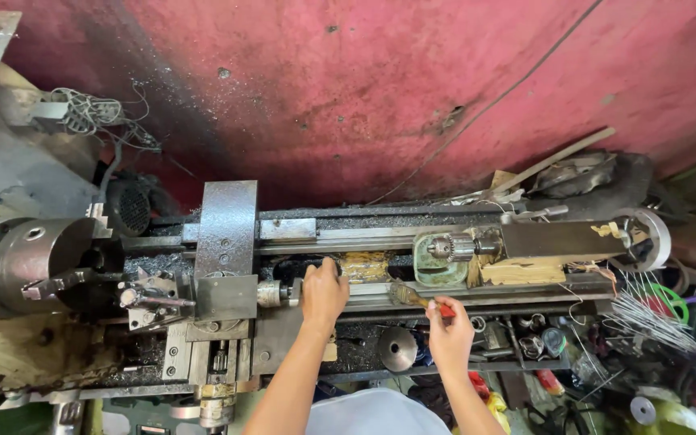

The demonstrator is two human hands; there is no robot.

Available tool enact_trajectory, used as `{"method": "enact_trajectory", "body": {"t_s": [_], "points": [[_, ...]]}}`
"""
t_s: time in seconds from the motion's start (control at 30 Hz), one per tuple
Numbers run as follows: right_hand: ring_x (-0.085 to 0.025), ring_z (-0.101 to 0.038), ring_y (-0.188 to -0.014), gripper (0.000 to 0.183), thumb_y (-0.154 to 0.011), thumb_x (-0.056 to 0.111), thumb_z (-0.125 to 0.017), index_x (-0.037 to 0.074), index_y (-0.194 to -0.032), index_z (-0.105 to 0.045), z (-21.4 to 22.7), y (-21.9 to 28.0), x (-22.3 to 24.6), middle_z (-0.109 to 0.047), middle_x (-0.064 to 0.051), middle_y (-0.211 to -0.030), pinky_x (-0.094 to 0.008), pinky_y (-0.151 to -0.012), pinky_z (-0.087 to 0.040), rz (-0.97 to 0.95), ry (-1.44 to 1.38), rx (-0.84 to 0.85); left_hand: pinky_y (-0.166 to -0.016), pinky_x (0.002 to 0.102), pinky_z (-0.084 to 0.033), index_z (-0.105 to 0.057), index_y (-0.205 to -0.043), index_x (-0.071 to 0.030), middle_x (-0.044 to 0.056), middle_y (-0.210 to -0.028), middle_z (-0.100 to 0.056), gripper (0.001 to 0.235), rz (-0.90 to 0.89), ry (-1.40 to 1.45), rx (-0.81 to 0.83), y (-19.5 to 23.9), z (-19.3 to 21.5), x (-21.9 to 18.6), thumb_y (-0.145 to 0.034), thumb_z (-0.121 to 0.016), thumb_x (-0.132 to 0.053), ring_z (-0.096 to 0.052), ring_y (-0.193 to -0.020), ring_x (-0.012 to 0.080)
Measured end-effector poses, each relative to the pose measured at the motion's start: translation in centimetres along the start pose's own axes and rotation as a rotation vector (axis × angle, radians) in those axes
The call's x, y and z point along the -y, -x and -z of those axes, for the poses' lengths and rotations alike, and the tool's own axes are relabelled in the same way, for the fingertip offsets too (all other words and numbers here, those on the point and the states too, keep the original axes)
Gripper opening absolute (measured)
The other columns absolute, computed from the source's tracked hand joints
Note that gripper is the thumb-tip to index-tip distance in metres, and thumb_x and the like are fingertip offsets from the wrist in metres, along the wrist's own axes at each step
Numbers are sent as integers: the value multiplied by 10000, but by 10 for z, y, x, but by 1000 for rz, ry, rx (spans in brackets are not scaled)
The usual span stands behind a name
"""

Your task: Operating a manual lathe by adjusting the carriage position and applying lubricant to the workpiece with a brush.

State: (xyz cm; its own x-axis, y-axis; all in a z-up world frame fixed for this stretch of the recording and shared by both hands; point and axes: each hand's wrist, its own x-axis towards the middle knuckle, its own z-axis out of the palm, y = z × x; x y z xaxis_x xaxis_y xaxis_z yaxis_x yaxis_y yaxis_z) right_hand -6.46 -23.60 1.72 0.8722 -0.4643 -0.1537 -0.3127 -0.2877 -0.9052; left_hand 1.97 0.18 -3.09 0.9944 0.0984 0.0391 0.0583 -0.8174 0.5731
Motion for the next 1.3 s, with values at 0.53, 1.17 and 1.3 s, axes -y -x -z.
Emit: {"method": "enact_trajectory", "body": {"t_s": [0.53, 1.17, 1.3], "points": [[-195, -689, -943, 249, -941, 262, -658, 68, -1090, -701, -22, -8, 6, -729, -76, -1028, -311, -845, -547, 131, 93, 106, -593, 447, -465, -484, -1054, -86, 154, -769, -619, 268, 186, 37, 212, 16, 89, -67, -952, -659, -263, -587, -827, 310], [-292, -735, -841, 127, -950, 173, -693, 76, -1033, -698, -53, 3, 5, -680, -121, -886, -367, -732, -619, 367, 91, 120, -740, 378, -590, -507, -909, -129, 97, -846, -627, 237, -93, -136, 19, 61, 37, -23, -767, -696, -141, -592, -916, 267], [-306, -746, -809, 140, -917, 155, -718, 46, -1005, -719, -56, -3, -12, -716, -154, -861, -418, -745, -596, 259, 50, 47, -736, 381, -605, -537, -927, -129, 82, -853, -645, 243, -67, -133, 73, 66, 38, -23, -773, -723, -156, -594, -922, 255]]}}
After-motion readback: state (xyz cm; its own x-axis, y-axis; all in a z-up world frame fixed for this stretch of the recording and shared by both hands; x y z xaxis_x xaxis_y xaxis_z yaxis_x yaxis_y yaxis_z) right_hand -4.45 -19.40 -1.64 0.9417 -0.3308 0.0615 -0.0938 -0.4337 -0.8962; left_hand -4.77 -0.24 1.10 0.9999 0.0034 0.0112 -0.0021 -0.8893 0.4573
